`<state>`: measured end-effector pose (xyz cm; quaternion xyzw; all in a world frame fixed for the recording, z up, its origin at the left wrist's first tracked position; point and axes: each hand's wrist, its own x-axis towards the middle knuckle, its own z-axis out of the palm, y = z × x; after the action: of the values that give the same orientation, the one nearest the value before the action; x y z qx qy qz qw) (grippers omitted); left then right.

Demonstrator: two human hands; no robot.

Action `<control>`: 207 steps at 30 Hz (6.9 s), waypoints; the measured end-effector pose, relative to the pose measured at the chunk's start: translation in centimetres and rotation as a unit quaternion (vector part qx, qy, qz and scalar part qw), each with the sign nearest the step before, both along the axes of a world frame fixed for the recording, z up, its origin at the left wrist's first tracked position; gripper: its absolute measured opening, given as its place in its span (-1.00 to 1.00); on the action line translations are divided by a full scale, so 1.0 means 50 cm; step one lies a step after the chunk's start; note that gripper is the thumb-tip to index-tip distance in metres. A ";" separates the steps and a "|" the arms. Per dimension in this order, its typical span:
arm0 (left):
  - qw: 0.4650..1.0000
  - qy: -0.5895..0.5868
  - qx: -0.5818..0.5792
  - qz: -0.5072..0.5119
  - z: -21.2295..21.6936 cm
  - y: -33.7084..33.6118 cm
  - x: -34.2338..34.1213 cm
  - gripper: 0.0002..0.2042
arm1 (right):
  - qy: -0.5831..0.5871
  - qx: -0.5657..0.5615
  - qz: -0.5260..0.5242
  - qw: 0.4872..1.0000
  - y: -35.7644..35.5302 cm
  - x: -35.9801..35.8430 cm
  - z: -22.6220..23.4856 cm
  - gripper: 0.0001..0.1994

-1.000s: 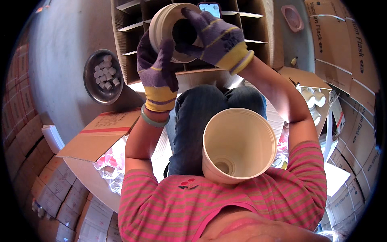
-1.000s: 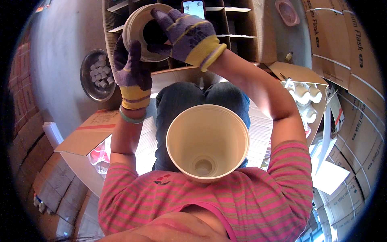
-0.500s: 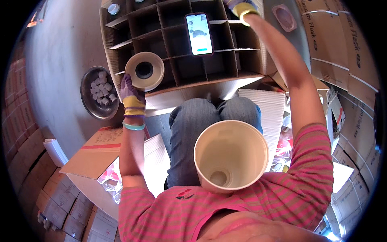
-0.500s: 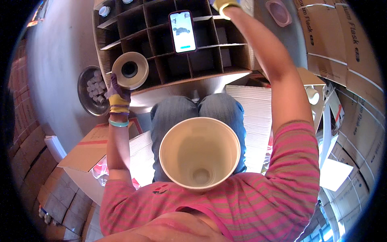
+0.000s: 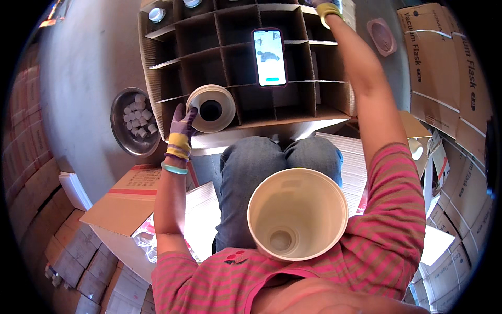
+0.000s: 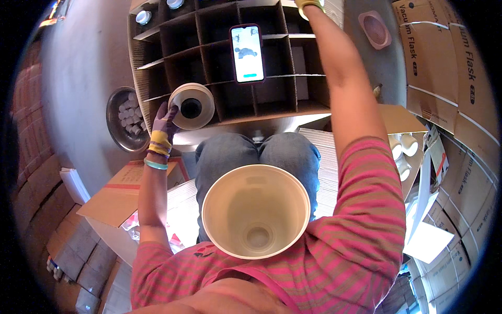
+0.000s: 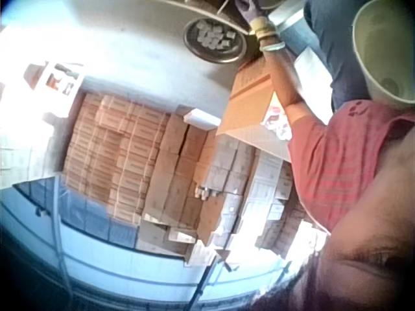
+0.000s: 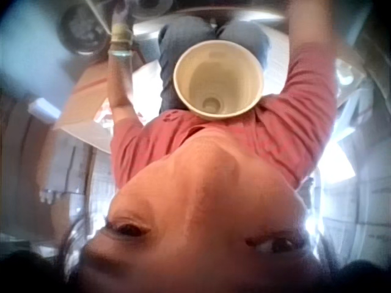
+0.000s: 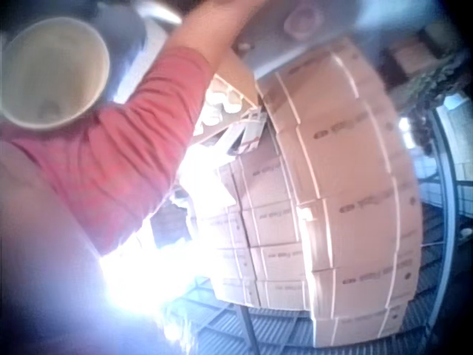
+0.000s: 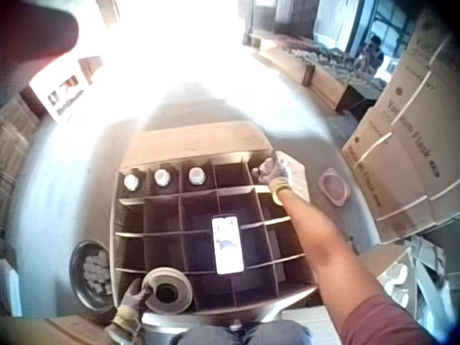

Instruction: The person assembles cylindrical containers by inserting a metal insert into a beige plastic body, securing a lid, and placing a black rubber seal inside. They then wrap the assembled unit in a clear plastic bag and place it into a cardboard box.

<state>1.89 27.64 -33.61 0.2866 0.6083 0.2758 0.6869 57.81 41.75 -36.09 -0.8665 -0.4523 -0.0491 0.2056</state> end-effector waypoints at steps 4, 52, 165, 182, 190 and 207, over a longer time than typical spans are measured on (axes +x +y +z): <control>0.985 0.164 0.055 0.018 0.007 -0.006 -0.003 -0.27 | 0.041 0.236 0.090 0.967 -0.026 -0.009 0.113 -0.01; 0.642 -0.084 0.657 -0.385 0.556 -0.606 0.169 0.46 | 0.276 -0.451 0.483 0.697 -0.934 -0.497 0.822 -0.62; 0.923 -0.134 0.297 -0.206 0.505 -0.704 0.009 -0.09 | 0.337 0.219 0.149 0.904 -1.403 -0.447 0.575 -0.48; 0.602 0.216 0.535 -0.552 0.519 -0.690 -0.044 -0.66 | 0.007 -0.139 0.467 0.873 -1.107 -0.571 0.787 -0.27; 0.804 0.357 0.435 -0.191 0.160 -0.187 -0.009 -0.48 | 0.062 -0.156 0.472 0.866 -1.081 -0.503 0.761 -0.18; 0.698 -0.089 0.655 -0.275 0.471 -0.351 0.152 -0.52 | 0.469 -0.024 0.386 0.794 -0.980 -0.453 0.726 -0.78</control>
<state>9.47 10.06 -10.08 0.7925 0.1043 0.4277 0.4221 35.14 -7.26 0.19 -0.5414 -0.5986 0.4571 0.3736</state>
